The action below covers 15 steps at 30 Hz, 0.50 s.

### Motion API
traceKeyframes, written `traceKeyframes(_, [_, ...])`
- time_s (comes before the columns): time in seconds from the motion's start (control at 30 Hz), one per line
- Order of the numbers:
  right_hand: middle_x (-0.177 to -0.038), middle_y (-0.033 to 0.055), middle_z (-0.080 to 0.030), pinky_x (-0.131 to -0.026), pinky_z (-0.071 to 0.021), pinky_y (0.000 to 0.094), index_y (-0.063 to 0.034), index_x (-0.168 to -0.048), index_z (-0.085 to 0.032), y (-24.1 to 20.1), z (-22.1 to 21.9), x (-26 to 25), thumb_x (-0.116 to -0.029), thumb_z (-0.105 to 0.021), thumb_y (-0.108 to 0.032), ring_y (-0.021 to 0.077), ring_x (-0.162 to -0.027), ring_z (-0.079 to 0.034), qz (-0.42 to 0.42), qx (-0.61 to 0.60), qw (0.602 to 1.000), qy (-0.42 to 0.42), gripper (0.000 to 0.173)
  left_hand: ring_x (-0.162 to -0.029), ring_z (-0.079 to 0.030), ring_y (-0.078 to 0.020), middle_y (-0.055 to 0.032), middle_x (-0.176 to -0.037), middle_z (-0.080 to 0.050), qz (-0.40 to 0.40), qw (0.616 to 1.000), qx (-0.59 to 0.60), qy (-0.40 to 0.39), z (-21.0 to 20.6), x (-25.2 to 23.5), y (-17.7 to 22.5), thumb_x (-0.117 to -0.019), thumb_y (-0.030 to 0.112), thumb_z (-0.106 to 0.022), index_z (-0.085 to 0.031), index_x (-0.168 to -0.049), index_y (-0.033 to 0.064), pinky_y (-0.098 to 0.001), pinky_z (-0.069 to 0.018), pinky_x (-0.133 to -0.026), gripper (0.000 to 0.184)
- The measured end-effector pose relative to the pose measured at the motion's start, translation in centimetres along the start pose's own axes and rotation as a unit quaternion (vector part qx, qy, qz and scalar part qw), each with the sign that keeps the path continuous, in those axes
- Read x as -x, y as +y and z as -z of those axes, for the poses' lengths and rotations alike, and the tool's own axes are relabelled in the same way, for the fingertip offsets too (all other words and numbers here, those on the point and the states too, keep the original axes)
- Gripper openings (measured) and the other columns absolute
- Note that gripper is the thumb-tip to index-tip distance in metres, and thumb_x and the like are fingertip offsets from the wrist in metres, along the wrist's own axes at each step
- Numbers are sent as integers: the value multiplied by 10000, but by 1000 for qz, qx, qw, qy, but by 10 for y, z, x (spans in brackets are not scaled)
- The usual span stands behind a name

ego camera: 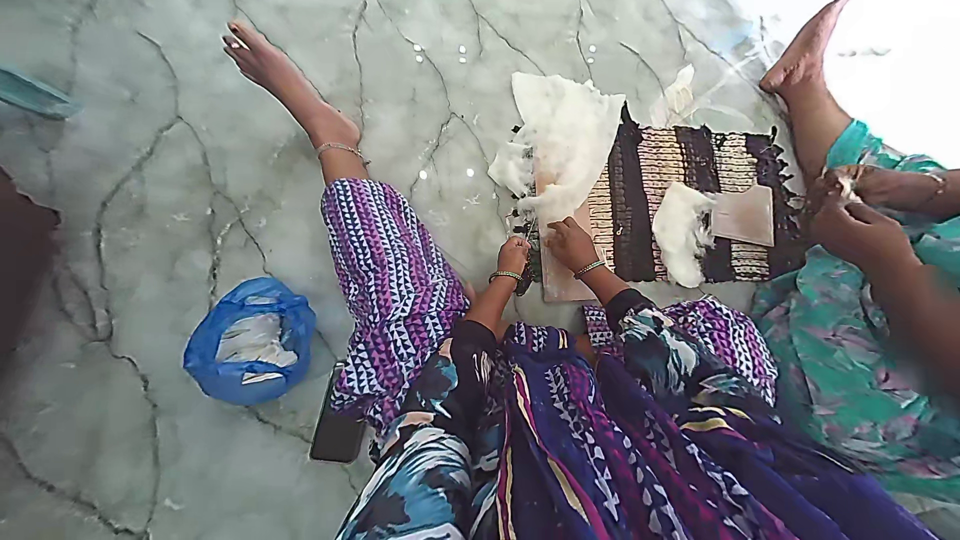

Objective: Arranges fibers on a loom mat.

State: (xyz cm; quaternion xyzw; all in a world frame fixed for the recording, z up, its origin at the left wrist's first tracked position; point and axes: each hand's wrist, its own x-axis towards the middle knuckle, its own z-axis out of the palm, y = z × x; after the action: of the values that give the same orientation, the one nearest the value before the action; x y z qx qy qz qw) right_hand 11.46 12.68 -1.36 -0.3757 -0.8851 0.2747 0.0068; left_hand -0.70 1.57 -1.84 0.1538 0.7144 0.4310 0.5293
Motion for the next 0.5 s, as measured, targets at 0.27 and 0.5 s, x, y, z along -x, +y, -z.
traceKeyframes(0.27, [-1076,280,-664,-866,-539,590,56,-1029,-724,-2,-1,-18,-987,-581,-73,445,-1023,-673,10,59,998,-18,197,-608,-384,-104,-38,-792,-458,28,998,41,33,4,5,3,-1065,65,-459,-600,-1111,-29,-262,-352,-567,176])
traceKeyframes(0.5, [-1076,274,-650,-919,-510,515,68,-1030,-738,-13,-12,22,-953,-687,-64,377,-993,-633,-31,-161,986,35,161,-493,-288,-56,54,-634,-361,40,996,72,-19,4,6,-13,-1088,461,-430,-675,-1088,75,-217,-269,-479,457])
